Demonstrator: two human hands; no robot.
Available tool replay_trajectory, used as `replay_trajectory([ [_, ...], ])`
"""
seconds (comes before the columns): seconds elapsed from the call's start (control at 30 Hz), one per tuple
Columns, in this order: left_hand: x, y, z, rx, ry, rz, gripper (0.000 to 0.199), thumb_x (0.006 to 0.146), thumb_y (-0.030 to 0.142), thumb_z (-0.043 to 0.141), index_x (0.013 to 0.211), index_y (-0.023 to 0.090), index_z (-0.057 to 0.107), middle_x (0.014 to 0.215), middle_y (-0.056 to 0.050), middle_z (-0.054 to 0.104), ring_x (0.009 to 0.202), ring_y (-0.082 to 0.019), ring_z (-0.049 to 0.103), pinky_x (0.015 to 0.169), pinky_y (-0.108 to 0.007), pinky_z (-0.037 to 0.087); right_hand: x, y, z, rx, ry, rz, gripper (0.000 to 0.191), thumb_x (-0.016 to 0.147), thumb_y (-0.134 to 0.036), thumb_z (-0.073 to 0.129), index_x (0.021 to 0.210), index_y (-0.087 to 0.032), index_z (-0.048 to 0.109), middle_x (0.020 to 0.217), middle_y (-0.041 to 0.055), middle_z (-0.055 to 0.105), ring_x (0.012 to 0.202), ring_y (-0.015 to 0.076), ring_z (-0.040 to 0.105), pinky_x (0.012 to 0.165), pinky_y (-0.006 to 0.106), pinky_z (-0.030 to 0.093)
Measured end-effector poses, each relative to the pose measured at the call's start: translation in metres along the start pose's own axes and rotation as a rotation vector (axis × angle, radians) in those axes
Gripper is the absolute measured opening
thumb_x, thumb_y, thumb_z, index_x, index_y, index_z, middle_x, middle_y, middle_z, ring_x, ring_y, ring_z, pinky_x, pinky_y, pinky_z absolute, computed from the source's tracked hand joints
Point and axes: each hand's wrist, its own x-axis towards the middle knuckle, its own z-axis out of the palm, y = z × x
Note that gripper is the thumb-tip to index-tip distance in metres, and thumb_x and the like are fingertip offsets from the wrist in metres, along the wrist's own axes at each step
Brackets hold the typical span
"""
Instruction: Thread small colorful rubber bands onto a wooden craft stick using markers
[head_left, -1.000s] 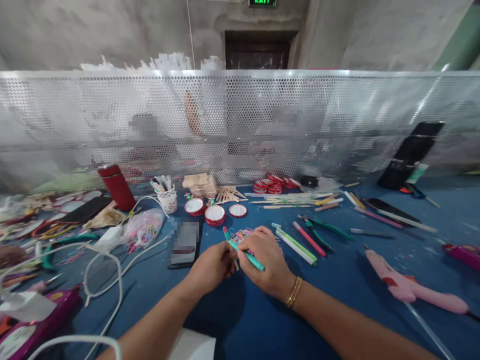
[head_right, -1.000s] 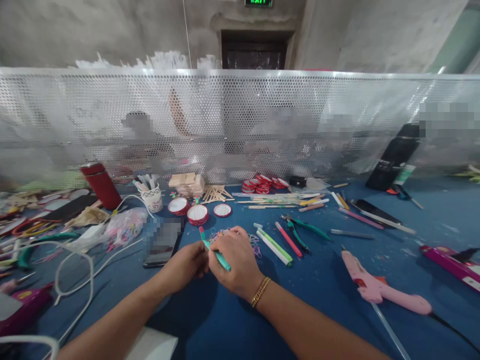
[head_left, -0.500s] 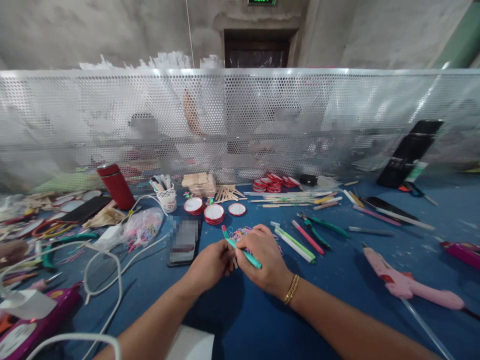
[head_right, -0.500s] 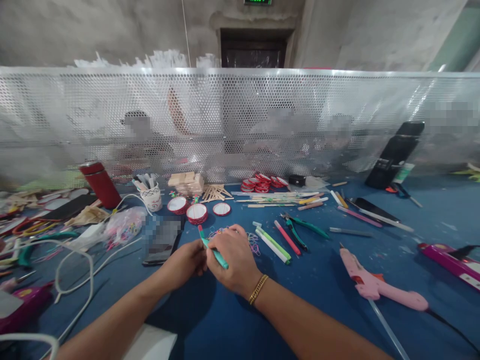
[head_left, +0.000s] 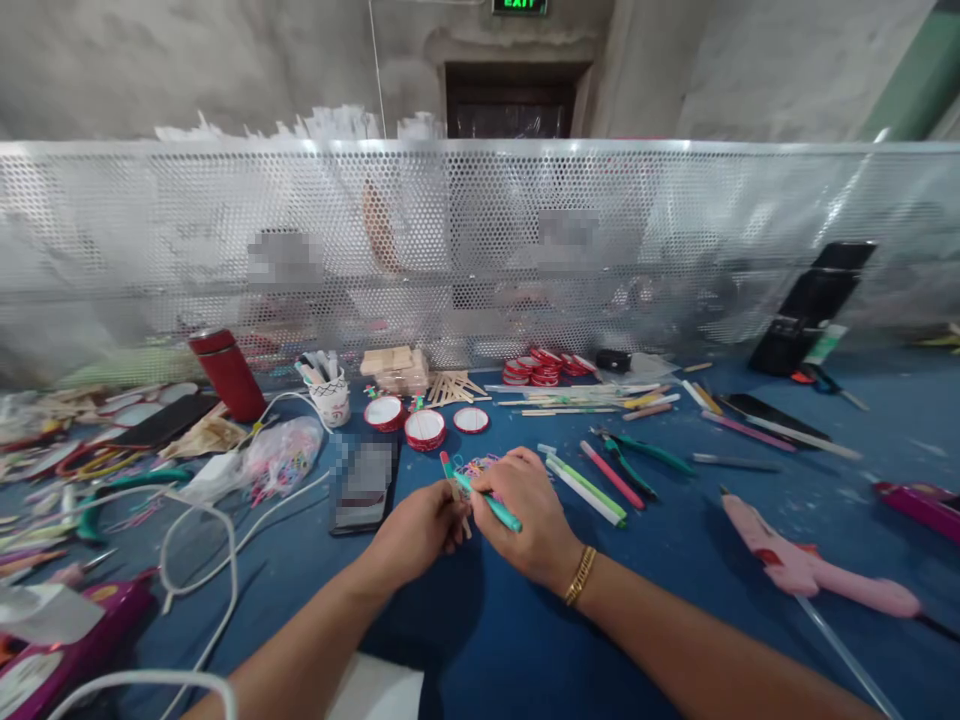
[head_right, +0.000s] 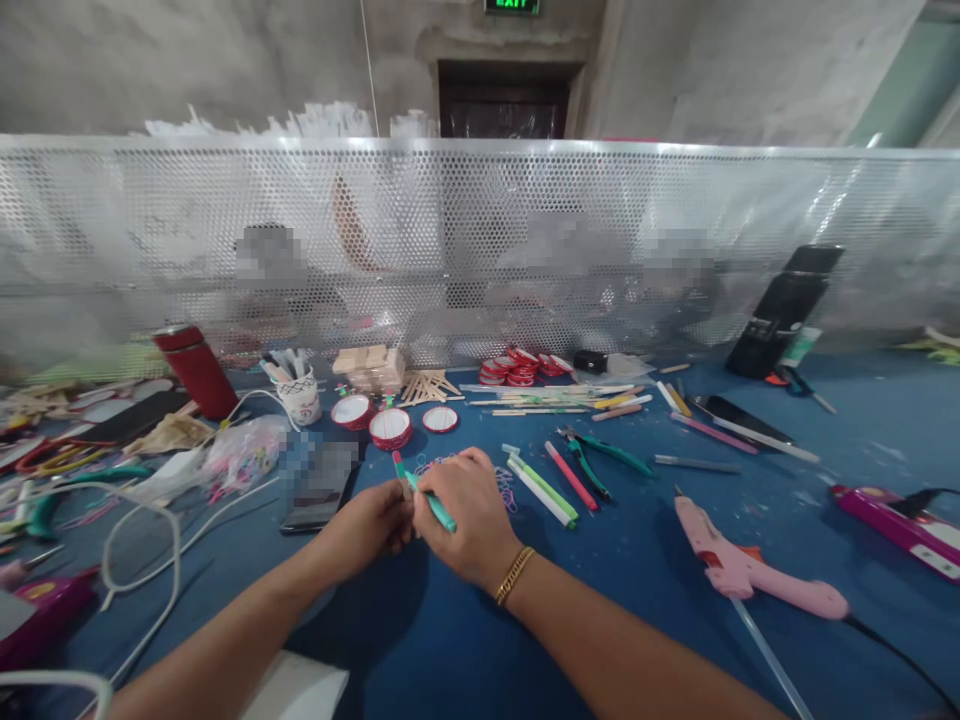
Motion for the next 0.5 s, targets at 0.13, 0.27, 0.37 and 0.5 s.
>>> replay_trajectory([
  [0.13, 0.0000, 0.0003, -0.0008, 0.038, 0.000, -0.013, 0.023, 0.089, 0.036, 0.039, 0.078, 0.019, 0.052, 0.064, 0.000, 0.060, 0.053, -0.011, 0.054, 0.051, -0.021, 0.040, 0.0011, 0.0002, -0.0008, 0.003, 0.027, 0.007, 0.005, 0.087, -0.019, 0.051, 0.084, -0.021, 0.055, 0.077, 0.0005, 0.060, 0.077, 0.0164, 0.052, 0.087, 0.038, 0.035],
  [0.27, -0.0004, -0.0014, -0.0003, 0.054, 0.026, -0.015, 0.023, 0.088, 0.036, 0.040, 0.078, 0.019, 0.052, 0.064, 0.001, 0.060, 0.052, -0.011, 0.054, 0.052, -0.021, 0.040, 0.0013, -0.0009, 0.0007, -0.001, -0.013, -0.011, 0.005, 0.086, -0.020, 0.052, 0.083, -0.021, 0.055, 0.076, 0.0000, 0.059, 0.077, 0.0166, 0.053, 0.088, 0.038, 0.035],
  [0.37, -0.0012, -0.0005, -0.0001, 0.047, 0.029, -0.025, 0.024, 0.087, 0.038, 0.040, 0.078, 0.020, 0.052, 0.064, 0.001, 0.060, 0.052, -0.011, 0.053, 0.051, -0.021, 0.038, 0.0013, -0.0001, 0.0011, -0.022, 0.005, -0.001, 0.005, 0.086, -0.019, 0.052, 0.083, -0.021, 0.055, 0.075, -0.0002, 0.059, 0.077, 0.0162, 0.052, 0.086, 0.037, 0.036],
  [0.5, -0.0017, 0.0024, -0.0005, 0.039, 0.015, -0.037, 0.025, 0.087, 0.039, 0.041, 0.079, 0.019, 0.052, 0.064, 0.001, 0.060, 0.052, -0.011, 0.053, 0.050, -0.022, 0.039, 0.0016, 0.0003, 0.0001, -0.023, 0.053, -0.002, 0.004, 0.086, -0.018, 0.052, 0.084, -0.021, 0.054, 0.076, 0.0000, 0.060, 0.076, 0.0161, 0.053, 0.085, 0.037, 0.037],
])
